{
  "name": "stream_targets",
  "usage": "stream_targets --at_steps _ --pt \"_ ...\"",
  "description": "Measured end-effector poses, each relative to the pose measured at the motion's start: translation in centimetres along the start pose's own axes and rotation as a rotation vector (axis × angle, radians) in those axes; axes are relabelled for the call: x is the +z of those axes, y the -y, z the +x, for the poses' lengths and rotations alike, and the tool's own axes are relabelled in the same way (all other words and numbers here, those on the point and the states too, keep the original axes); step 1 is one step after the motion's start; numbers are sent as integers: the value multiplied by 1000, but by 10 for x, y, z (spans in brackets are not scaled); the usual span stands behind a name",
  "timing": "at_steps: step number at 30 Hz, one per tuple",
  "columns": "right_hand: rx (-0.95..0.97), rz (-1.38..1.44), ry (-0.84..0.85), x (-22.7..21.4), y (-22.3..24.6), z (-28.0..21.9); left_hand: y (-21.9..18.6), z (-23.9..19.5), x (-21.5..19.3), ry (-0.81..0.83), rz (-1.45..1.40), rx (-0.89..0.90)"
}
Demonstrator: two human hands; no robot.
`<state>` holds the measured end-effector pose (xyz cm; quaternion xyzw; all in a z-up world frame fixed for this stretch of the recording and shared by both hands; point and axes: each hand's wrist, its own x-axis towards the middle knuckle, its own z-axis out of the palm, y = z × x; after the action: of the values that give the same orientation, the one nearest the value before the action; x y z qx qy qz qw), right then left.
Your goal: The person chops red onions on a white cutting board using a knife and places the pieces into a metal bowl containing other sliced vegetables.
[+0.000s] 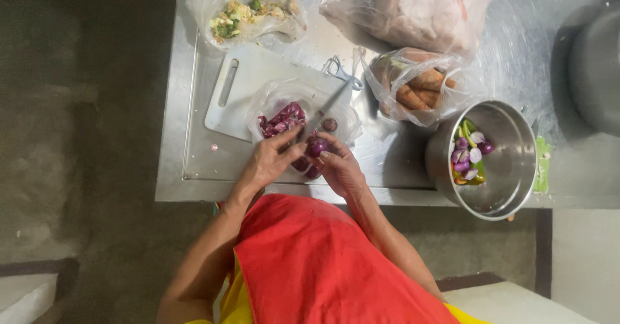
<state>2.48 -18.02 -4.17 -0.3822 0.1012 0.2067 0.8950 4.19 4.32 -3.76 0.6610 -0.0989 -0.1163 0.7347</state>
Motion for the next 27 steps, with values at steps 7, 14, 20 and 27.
stream_targets --at_steps 7,14,20,27 --pt "34 -52 -35 -19 -2 11 -44 -10 17 90 337 -356" --pt "-7 -6 63 -17 -11 14 3 -2 3 61 56 -174" --pt "-54 -32 32 9 0 6 12 9 -9 22 -77 -219" --pt "-76 -173 -96 -1 -17 -4 -32 5 -3 284 368 -317"
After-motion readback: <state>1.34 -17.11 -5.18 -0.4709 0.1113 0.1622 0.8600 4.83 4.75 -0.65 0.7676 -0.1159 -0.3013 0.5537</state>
